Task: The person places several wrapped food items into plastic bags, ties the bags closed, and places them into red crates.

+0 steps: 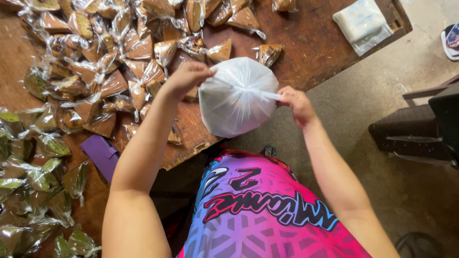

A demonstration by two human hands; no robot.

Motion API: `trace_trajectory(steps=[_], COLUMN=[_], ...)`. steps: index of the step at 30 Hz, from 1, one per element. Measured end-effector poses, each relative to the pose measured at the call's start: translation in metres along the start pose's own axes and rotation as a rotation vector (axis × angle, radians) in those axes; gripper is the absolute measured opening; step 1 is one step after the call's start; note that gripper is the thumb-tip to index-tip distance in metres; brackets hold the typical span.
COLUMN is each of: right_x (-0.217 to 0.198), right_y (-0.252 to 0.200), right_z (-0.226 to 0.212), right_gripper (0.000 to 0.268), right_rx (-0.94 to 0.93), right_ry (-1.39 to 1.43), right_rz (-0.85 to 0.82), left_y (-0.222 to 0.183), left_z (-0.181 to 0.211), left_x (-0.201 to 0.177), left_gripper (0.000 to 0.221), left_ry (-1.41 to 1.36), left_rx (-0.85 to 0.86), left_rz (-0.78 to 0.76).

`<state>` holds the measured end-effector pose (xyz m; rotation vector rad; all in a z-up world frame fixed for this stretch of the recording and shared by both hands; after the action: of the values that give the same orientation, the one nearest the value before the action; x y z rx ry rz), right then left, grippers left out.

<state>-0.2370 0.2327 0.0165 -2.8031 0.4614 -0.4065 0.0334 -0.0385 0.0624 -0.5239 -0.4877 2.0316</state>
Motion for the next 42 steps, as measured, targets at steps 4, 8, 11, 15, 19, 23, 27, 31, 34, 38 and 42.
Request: trace_trajectory(steps=[4,8,11,15,19,23,27,31,34,38,42], right_x=[0.035,0.094,0.118,0.127,0.132,0.128,0.115,0.096,0.088,0.094,0.105], right_y=[-0.025,-0.014,-0.004,0.011,0.023,0.024,0.036,0.053,0.056,0.043,0.024], right_z=[-0.097,-0.144,-0.147,-0.138,-0.135,-0.130,-0.120,-0.107,-0.099,-0.098,-0.087], right_gripper=[0.008,0.046,0.057,0.063,0.064,0.062,0.061,0.059,0.054,0.071,0.073], right_rx=[-0.117,-0.260,-0.371,-0.444,-0.613,-0.595,-0.517,-0.317,-0.116,0.189,0.349], right_ry=[0.234,-0.333,-0.675,-1.059,-1.110,-0.986,-1.117,-1.008,-0.450,-0.256,-0.088], right_rz=[-0.324,-0.328,-0.162,-0.015,-0.041,-0.079,-0.001,0.020,-0.010,-0.125,-0.204], left_y=[-0.018,0.004,0.016,0.037,0.045,0.051,0.046,0.025,-0.010,-0.043,-0.068], left_z=[0.061,0.095,0.094,0.084,0.073,0.061,0.066,0.070,0.068,0.059,0.050], left_x=[0.015,0.073,0.092,0.089,0.079,0.075,0.082,0.103,0.124,0.130,0.135], left_gripper=[0.028,0.085,0.089,0.098,0.089,0.103,0.102,0.058,0.051,0.034,0.029], left_ry=[-0.298,0.295,0.617,0.595,0.490,0.196,0.222,0.405,0.398,0.505,0.480], left_rx=[0.722,0.596,0.558,0.607,0.781,0.723,0.949,0.511,0.623,1.062,1.147], left_rz=[-0.267,-0.111,0.053,-0.017,-0.084,-0.166,-0.124,0.103,0.478,0.725,0.787])
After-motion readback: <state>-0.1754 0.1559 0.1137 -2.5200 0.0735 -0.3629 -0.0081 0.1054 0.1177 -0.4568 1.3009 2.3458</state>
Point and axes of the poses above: each hand's wrist, its own y-axis towards the middle knuckle, its own x-axis out of the palm, z = x × y, the point moved 3 cm from there along y, towards the middle knuckle, and after that the axes turned 1 degree about -z, right-handed, at the moved point
